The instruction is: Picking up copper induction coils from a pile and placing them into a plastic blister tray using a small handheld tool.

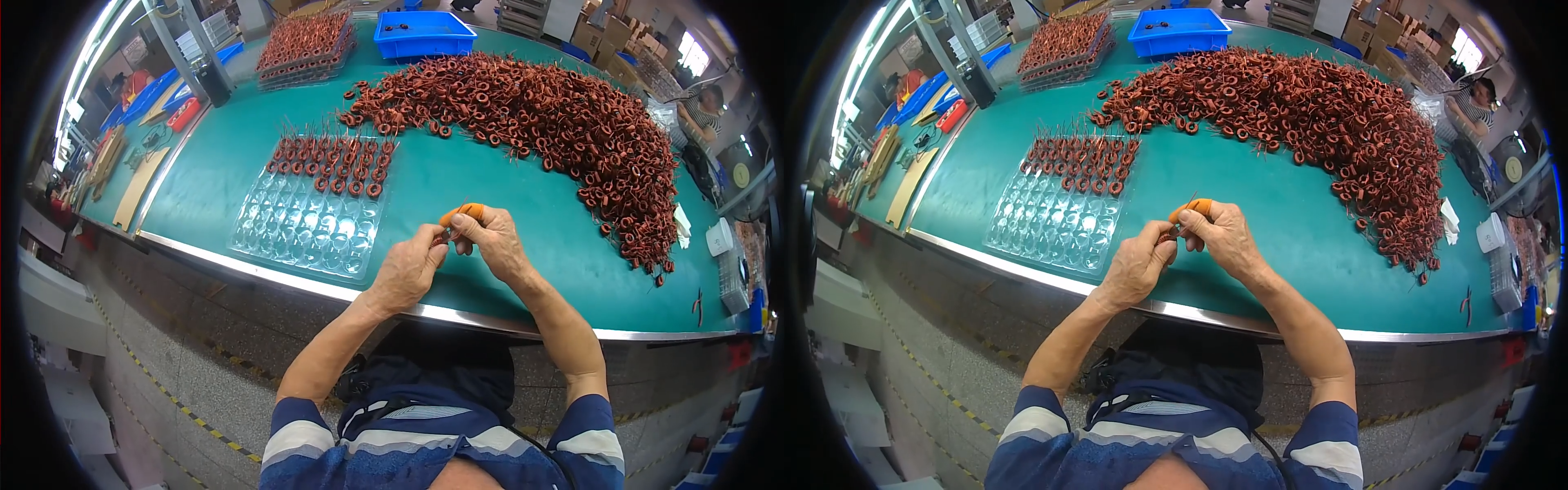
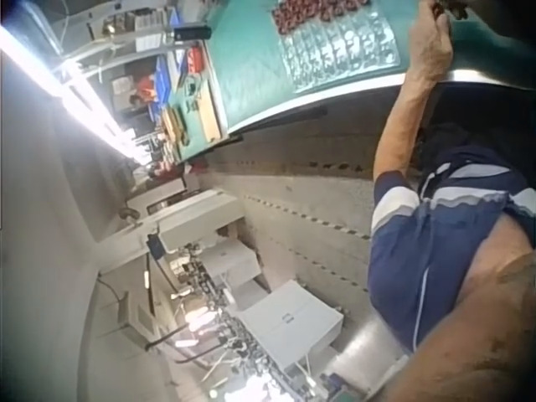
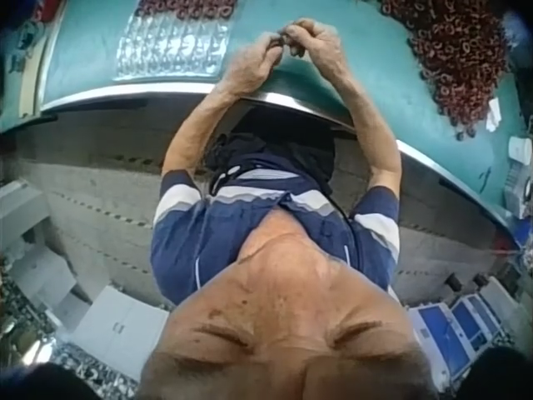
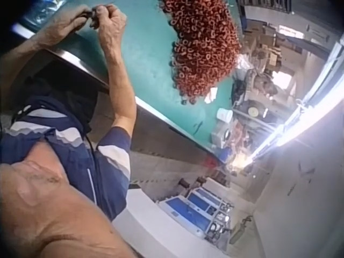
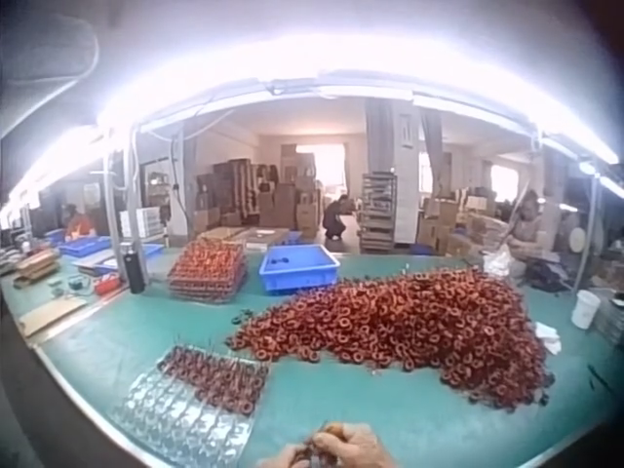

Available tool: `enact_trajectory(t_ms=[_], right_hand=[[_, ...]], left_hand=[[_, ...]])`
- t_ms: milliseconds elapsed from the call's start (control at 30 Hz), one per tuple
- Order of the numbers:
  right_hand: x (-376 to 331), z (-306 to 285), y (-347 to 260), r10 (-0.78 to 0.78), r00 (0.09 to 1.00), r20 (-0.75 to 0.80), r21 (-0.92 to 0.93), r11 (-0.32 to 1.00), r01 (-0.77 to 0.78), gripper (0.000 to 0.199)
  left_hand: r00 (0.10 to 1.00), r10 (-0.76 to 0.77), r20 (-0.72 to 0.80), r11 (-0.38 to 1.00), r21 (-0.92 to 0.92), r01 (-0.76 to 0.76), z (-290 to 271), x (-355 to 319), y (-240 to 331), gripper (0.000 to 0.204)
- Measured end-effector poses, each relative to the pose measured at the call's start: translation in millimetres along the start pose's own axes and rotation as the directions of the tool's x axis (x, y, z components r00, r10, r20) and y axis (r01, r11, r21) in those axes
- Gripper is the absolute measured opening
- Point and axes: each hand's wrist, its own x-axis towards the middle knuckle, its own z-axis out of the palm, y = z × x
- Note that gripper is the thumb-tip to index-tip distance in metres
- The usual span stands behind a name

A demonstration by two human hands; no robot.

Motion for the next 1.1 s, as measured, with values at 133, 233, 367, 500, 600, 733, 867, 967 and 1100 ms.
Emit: enact_trajectory(t_ms=[133, 233, 367, 500, 600, 733, 867, 967, 1100], right_hand=[[0.1, -6.7, -4.2, -0.028, 0.999, 0.041, -0.106, 0.994, 0.033, 0.024], [2.4, -9.5, -3.0, -0.118, 0.99, 0.082, -0.225, 0.965, 0.133, 0.026], [9.2, -17.5, 2.8, -0.015, 0.998, -0.06, -0.159, 0.987, 0.005, 0.038], [5.1, -17.2, 3.1, 0.04, 0.999, -0.024, -0.182, 0.982, -0.044, 0.043], [4.2, -7.0, -1.7, 0.062, 0.998, 0.034, -0.2, 0.978, -0.054, 0.043], [3.6, -5.8, -4.9, 0.184, 0.982, 0.032, -0.116, 0.977, -0.179, 0.037], [4.7, -11.1, -4.9, 0.256, 0.966, 0.041, -0.03, 0.967, -0.255, 0.034], [5.2, -11.7, -2.9, 0.3, 0.95, 0.087, 0.09, 0.947, -0.307, 0.03], [4.8, -11.7, -1.9, 0.333, 0.937, 0.107, 0.086, 0.936, -0.342, 0.025]], left_hand=[[0.996, 0.08, -0.041, 0.995, 0.059, -0.077, 2.4, 1.0, -1.3, 0.023], [0.974, -0.146, 0.173, 0.976, -0.138, 0.17, -3.9, 5.6, 3.1, 0.023], [0.962, -0.225, 0.156, 0.824, -0.496, 0.273, 0.1, 2.1, -6.0, 0.024], [0.963, -0.239, 0.126, 0.806, -0.528, 0.269, 1.2, 1.7, -8.3, 0.023], [0.974, -0.207, 0.092, 0.908, -0.353, 0.226, -0.9, 4.2, -5.5, 0.022], [0.999, -0.026, -0.033, 1.0, 0.01, 0.026, -0.9, 5.7, -9.0, 0.024], [0.998, 0.055, -0.035, 0.998, 0.045, -0.053, -10.4, 5.9, -3.6, 0.025], [0.98, 0.173, 0.096, 0.976, 0.118, -0.183, -23.7, 11.4, -2.3, 0.029], [0.928, 0.254, 0.272, 0.904, 0.274, -0.328, -34.9, 17.6, -3.1, 0.029]])
